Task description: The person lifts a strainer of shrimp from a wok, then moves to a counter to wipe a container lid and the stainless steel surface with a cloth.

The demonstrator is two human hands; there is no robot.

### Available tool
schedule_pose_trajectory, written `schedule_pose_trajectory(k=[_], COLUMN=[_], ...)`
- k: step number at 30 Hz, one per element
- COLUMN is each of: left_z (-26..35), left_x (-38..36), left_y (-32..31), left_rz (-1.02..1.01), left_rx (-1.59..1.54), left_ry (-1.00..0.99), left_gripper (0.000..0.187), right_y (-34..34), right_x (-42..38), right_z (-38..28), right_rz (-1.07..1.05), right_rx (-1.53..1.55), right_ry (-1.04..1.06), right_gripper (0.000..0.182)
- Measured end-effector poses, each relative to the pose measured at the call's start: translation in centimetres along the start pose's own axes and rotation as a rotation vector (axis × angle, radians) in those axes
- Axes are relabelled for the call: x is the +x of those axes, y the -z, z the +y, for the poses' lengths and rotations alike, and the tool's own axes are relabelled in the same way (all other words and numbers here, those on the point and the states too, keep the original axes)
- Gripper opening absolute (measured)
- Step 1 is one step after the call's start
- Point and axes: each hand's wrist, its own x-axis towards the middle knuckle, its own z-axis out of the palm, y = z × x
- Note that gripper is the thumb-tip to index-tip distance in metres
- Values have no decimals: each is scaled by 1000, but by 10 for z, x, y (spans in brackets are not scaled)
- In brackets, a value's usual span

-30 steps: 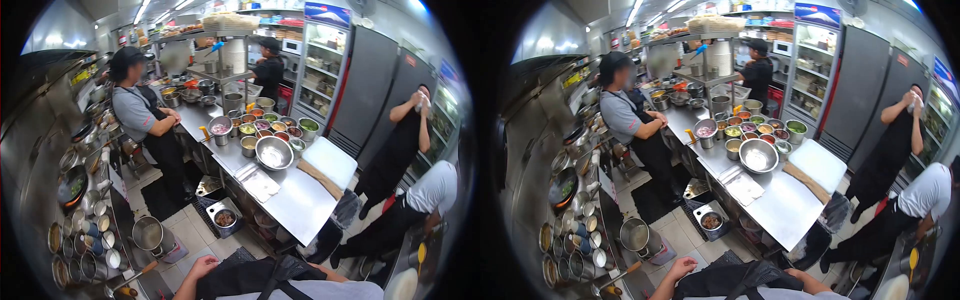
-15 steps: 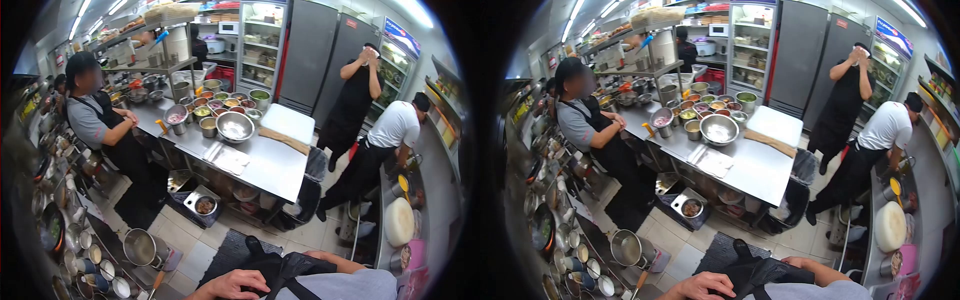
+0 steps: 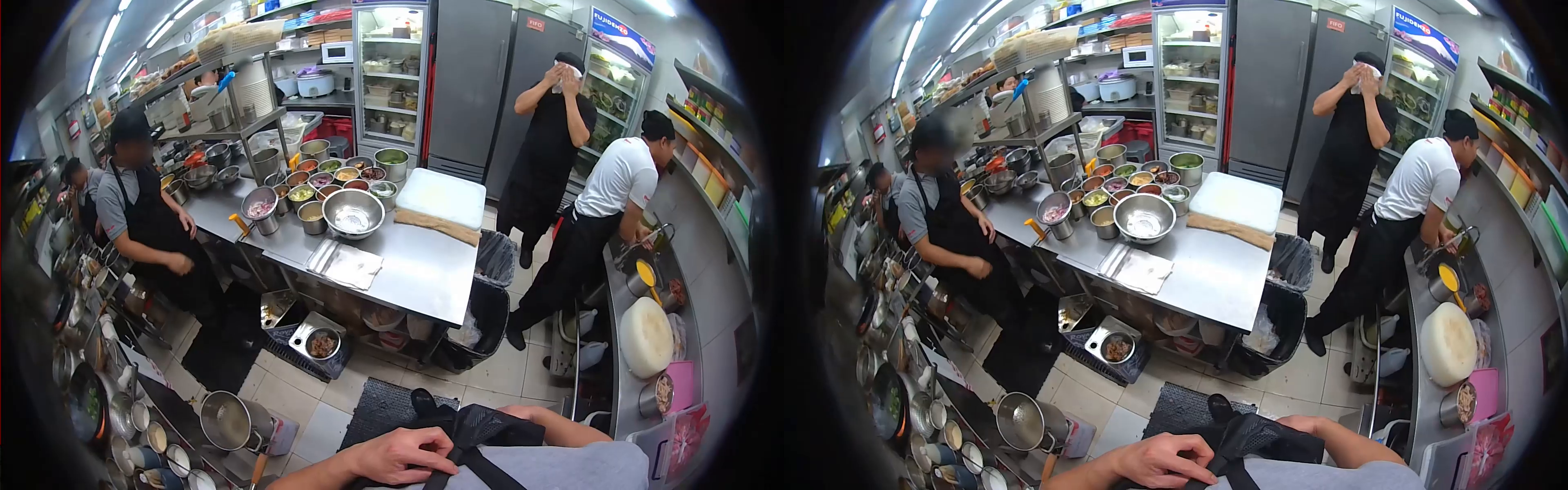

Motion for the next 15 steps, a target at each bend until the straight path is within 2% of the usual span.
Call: schedule_pose_trajectory(k=[2,3,4,5,8,12,13,14,15], left_z=[0,-1,-3,-6,-7,3,10,18,30], left_x=[13,20,29,38,61,75,76,80,87], left_y=[7,10,14,19,39,75,83,89,94], left_rz=[45,45,90,137,195,239,269,302,330], left_rx=[133,133,173,214,287,346,347,348,363], left_ry=[-41,-34,-107,-181,-212,-189,-185,-185,-218], left_gripper=[38,38,39,41,37,35,30,25,20], right_y=[8,21,34,47,78,112,122,133,143], right_x=[-5,3,4,4,3,-32,-33,-31,-26], right_z=[-14,7,16,24,21,-62,-75,-81,-87], right_rz=[31,6,-20,-26,-31,13,28,25,-9], right_rx=[54,-35,-126,-127,-265,216,330,328,325], right_ry=[-117,-15,88,92,173,-58,-120,-121,-22], right_gripper=[47,47,47,47,52,59,61,61,63])
